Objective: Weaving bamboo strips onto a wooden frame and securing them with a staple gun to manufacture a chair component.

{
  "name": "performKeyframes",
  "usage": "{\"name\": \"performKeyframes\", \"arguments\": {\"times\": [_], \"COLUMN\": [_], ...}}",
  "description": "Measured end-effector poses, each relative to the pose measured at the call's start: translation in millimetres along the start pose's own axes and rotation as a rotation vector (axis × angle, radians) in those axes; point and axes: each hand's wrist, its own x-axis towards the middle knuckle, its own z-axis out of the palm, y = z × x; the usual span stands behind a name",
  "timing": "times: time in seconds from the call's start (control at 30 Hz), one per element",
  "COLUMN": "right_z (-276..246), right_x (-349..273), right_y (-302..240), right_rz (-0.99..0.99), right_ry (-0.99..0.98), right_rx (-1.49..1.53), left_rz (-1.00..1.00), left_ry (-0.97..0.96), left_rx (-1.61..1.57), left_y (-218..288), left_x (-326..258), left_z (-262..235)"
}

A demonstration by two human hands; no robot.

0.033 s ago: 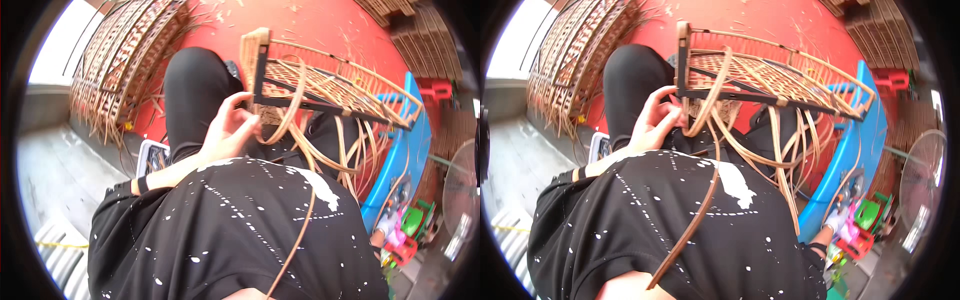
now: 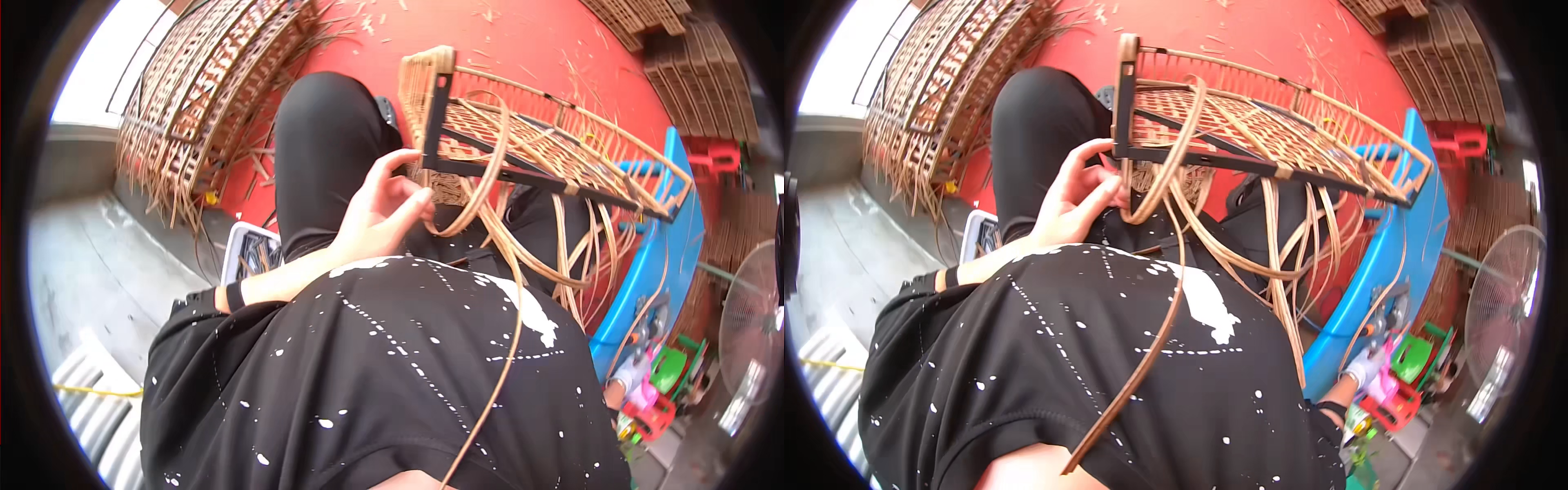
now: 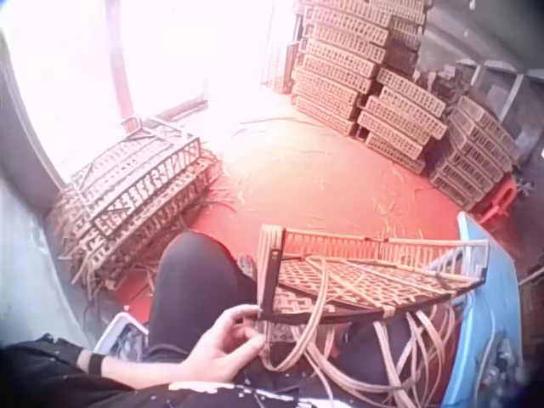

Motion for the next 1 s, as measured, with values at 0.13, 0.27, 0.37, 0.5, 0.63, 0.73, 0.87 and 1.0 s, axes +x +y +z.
{"name": "performKeyframes", "arguments": {"times": [0.13, 0.27, 0.37, 0.5, 0.63, 0.73, 0.87, 1.0], "right_z": [-30.5, -57.1, -84.3, -128.4, -173.0, -199.1, -230.2, -249.7], "right_x": [6.1, 42.0, 71.6, 122.9, 150.8, 118.8, 16.5, -69.2], "right_y": [6.9, 17.6, 22.1, -31.9, -194.3, -358.7, -531.6, -633.9], "right_rz": [0.100, 0.715, 0.770, 0.667, 0.340, -0.109, -0.765, -1.016], "right_ry": [0.261, 0.515, 0.536, 0.451, 0.125, -0.058, -0.573, -1.117], "right_rx": [-0.107, 0.095, 0.403, 1.064, 1.485, 1.428, 1.471, 1.759], "left_rz": [0.052, 0.067, 0.040, 0.033, 0.037, 0.047, 0.049, 0.071], "left_ry": [-0.036, -0.053, -0.094, -0.096, -0.112, -0.111, -0.115, -0.110], "left_rx": [0.025, 0.051, 0.026, 0.034, 0.018, 0.063, 0.097, 0.105], "left_y": [-4.3, -6.8, -6.0, -6.6, -6.7, -5.8, -4.6, -5.1], "left_x": [2.6, 2.8, 1.6, 1.4, 2.3, 1.6, 0.6, 1.4], "left_z": [0.6, -2.7, -6.1, -7.2, -6.3, -7.6, -10.8, -13.8]}}
